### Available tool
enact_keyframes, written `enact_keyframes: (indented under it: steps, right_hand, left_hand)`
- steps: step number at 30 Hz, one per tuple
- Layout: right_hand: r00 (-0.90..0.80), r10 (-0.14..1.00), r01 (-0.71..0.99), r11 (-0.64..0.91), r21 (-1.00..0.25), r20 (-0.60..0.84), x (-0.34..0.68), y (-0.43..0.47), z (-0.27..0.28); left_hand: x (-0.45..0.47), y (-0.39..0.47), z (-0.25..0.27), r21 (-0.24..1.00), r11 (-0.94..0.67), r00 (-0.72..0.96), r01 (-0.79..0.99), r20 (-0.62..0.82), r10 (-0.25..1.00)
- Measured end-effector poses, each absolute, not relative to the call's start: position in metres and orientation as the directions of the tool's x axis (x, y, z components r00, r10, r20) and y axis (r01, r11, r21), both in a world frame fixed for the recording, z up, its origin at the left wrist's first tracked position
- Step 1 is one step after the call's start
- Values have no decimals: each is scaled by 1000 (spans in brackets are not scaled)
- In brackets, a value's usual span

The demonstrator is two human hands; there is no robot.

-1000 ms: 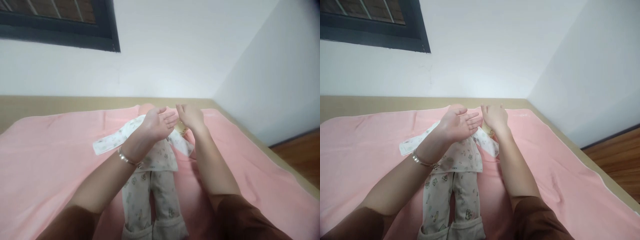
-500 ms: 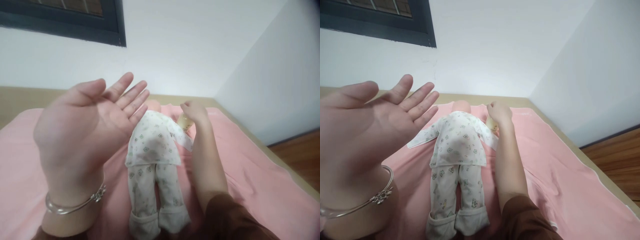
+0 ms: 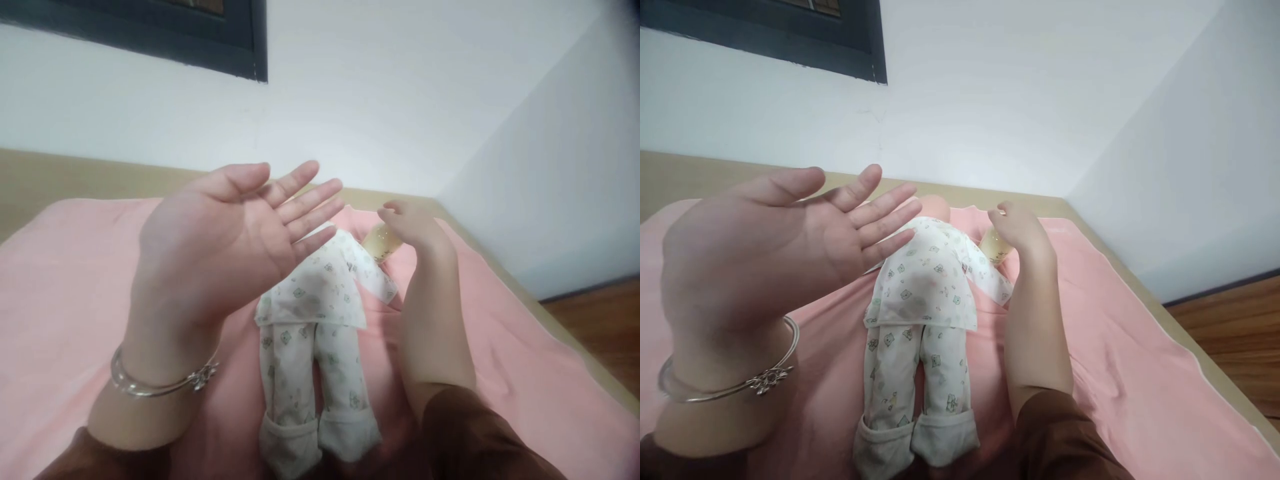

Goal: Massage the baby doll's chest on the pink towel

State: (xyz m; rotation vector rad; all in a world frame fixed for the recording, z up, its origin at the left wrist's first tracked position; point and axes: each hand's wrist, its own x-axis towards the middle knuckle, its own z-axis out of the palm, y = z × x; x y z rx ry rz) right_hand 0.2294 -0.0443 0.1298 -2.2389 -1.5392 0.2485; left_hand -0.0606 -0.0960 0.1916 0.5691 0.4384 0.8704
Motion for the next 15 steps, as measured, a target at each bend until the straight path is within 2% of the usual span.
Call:
enact_keyframes:
  steps: [6,9,12,15]
  right_hand:
    - [434,887,830,-323,-454,161,216,-61,145]
    - [416,869,836,-250,-488,267,195,-83,154]
    - [258,872,865,-18,-501,415,165,-112,162]
    - [-62,801,868,338,-364,596,135,-136,163]
  left_hand:
    - [-58,-94,188,618,524,598,-586,-106,794]
    - [-54,-96,187,600,556,608,-575,-142,781]
    - [-49,-105,187,575,625,642,-528,-213,737]
    - [-51,-116,189,536,667,667,-518,-234,707]
